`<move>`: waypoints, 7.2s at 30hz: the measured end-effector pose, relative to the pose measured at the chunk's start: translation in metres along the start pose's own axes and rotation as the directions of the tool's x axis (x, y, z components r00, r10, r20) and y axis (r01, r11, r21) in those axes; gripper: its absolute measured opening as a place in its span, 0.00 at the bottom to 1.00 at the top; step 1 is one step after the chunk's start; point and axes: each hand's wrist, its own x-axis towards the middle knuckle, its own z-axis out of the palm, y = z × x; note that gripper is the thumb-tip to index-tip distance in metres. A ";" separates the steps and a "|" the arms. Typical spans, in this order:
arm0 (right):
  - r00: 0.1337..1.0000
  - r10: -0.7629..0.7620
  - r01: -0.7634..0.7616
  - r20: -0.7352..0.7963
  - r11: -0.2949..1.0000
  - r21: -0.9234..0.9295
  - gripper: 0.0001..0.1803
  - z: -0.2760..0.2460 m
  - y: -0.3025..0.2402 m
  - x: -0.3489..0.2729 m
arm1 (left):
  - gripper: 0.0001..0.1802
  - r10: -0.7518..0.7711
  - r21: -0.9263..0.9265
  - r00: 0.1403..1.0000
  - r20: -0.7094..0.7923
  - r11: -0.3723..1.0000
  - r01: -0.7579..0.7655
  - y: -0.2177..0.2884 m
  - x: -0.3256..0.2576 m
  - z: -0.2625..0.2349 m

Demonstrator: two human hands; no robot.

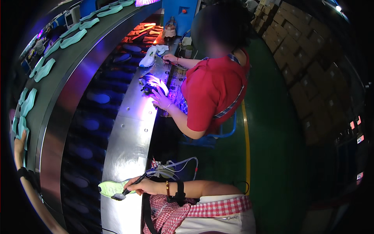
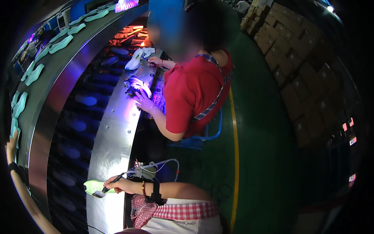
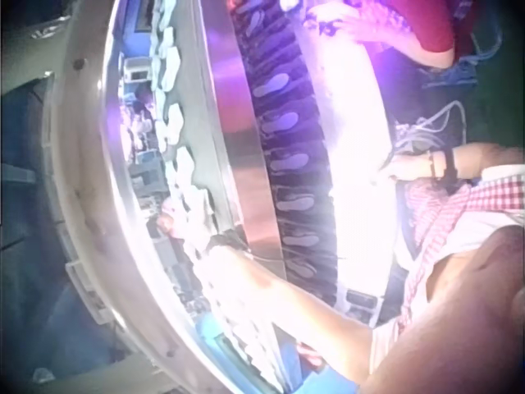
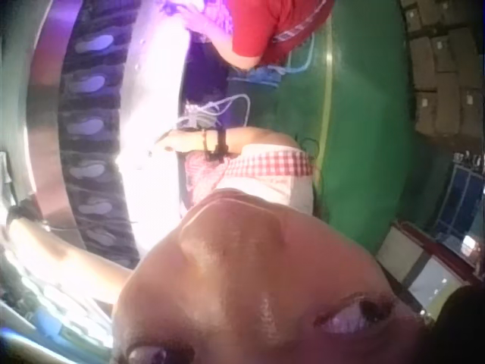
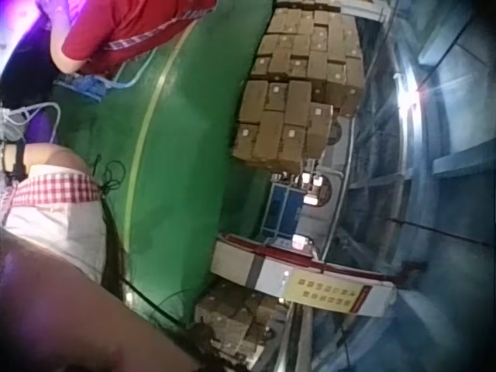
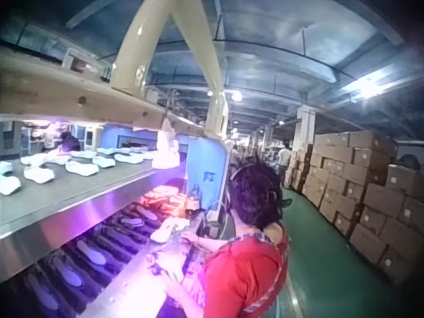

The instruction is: Applying glue to the inner surface of shoe soles using a brush in a manufacturing setting.

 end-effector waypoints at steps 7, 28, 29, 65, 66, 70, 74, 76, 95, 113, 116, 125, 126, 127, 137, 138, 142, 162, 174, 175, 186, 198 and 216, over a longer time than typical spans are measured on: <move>0.998 0.029 -0.031 0.061 0.999 0.036 0.11 0.001 -0.002 -0.001 | 0.15 0.084 -0.050 0.996 -0.024 0.995 -0.085 0.025 0.024 0.010; 0.997 -0.066 0.057 -0.045 0.982 -0.179 0.15 0.013 -0.007 -0.001 | 0.11 0.413 0.225 0.894 -0.173 0.901 -0.372 0.143 -0.209 -0.008; 0.995 -0.077 0.064 -0.069 0.982 -0.175 0.14 0.014 -0.007 -0.001 | 0.12 0.352 -0.090 0.889 -0.292 0.916 -0.392 0.148 -0.242 -0.006; 0.939 0.150 0.015 0.311 0.882 -0.470 0.10 0.132 0.048 0.043 | 0.45 -0.033 -0.607 0.980 0.198 -0.789 0.096 0.121 -0.533 0.202; 0.945 0.129 0.041 0.301 0.866 -0.498 0.10 0.138 0.047 0.047 | 0.45 -0.058 -0.611 0.975 0.213 -0.787 0.087 0.122 -0.532 0.200; 0.924 0.081 0.146 0.375 0.830 -0.538 0.10 0.161 0.043 0.054 | 0.44 -0.184 -0.597 0.941 0.283 -0.802 0.023 0.128 -0.528 0.198; 0.838 0.021 0.453 0.546 0.532 -0.716 0.10 0.175 0.048 0.041 | 0.37 -0.281 -0.625 0.944 0.170 -0.772 -0.118 0.130 -0.523 0.202; 0.654 -0.096 0.742 0.751 0.274 -0.612 0.11 0.177 0.052 0.034 | 0.39 -0.300 -0.686 0.935 0.191 -0.721 -0.091 0.126 -0.522 0.203; 0.646 0.272 0.529 0.713 0.515 -0.675 0.09 0.182 0.015 -0.002 | 0.37 -0.123 -0.522 0.990 -0.062 -0.842 -0.138 0.128 -0.529 0.184; 0.415 0.246 0.633 0.876 0.613 -0.472 0.11 0.161 0.005 -0.005 | 0.43 -0.353 -0.718 0.896 -0.269 -0.547 -0.431 0.110 -0.519 0.163; 0.604 0.092 0.536 0.792 0.688 -0.489 0.11 0.156 0.004 -0.004 | 0.43 -0.641 -0.790 0.756 -0.137 -0.390 -0.474 0.104 -0.519 0.164; 0.786 0.202 0.313 0.584 0.685 -0.658 0.12 0.143 0.005 -0.003 | 0.45 -0.579 -0.794 0.787 -0.213 -0.367 -0.485 0.108 -0.524 0.151; 0.772 0.201 0.330 0.604 0.685 -0.649 0.12 0.141 0.005 -0.003 | 0.45 -0.634 -0.818 0.754 -0.174 -0.333 -0.469 0.106 -0.524 0.152; 0.674 0.223 0.417 0.704 0.672 -0.612 0.12 0.139 0.007 -0.002 | 0.46 -0.583 -0.804 0.786 -0.203 -0.359 -0.474 0.103 -0.525 0.152; 0.802 0.293 -0.192 0.520 0.951 -0.240 0.10 0.137 0.035 -0.008 | 0.40 -0.548 -0.671 0.836 0.032 -0.632 -0.388 0.143 -0.527 0.141; 0.810 0.280 -0.187 0.515 0.956 -0.227 0.10 0.140 0.036 -0.012 | 0.38 -0.560 -0.620 0.803 0.204 -0.709 -0.337 0.146 -0.529 0.144; 0.760 0.354 0.215 0.545 0.655 -0.724 0.11 0.151 0.018 -0.024 | 0.32 -0.359 -0.798 0.916 0.179 -0.598 -0.079 0.119 -0.534 0.157; 0.222 0.499 0.689 0.838 0.528 -0.497 0.10 0.173 -0.022 0.005 | 0.27 0.019 -0.868 0.896 0.443 -0.239 0.434 0.099 -0.540 0.126; 0.481 0.268 0.731 0.835 0.402 -0.551 0.11 0.158 -0.032 0.005 | 0.23 -0.128 -0.844 0.907 0.401 -0.436 0.312 0.075 -0.564 0.128; 0.531 0.324 0.638 0.783 0.455 -0.621 0.11 0.155 -0.032 0.003 | 0.23 -0.165 -0.854 0.908 0.384 -0.438 0.282 0.073 -0.567 0.128; 0.570 0.307 0.666 0.762 0.372 -0.647 0.11 0.153 -0.021 -0.011 | 0.26 -0.242 -0.891 0.915 0.324 -0.405 0.208 0.057 -0.587 0.131; 0.856 0.186 0.279 0.482 0.620 -0.733 0.09 0.150 0.024 -0.010 | 0.42 -0.161 -0.577 0.987 0.023 -0.808 -0.118 0.114 -0.543 0.185; 0.569 0.121 0.666 0.813 0.512 -0.542 0.10 0.158 0.019 -0.031 | 0.49 -0.340 -0.770 0.932 -0.127 -0.558 -0.309 0.110 -0.525 0.192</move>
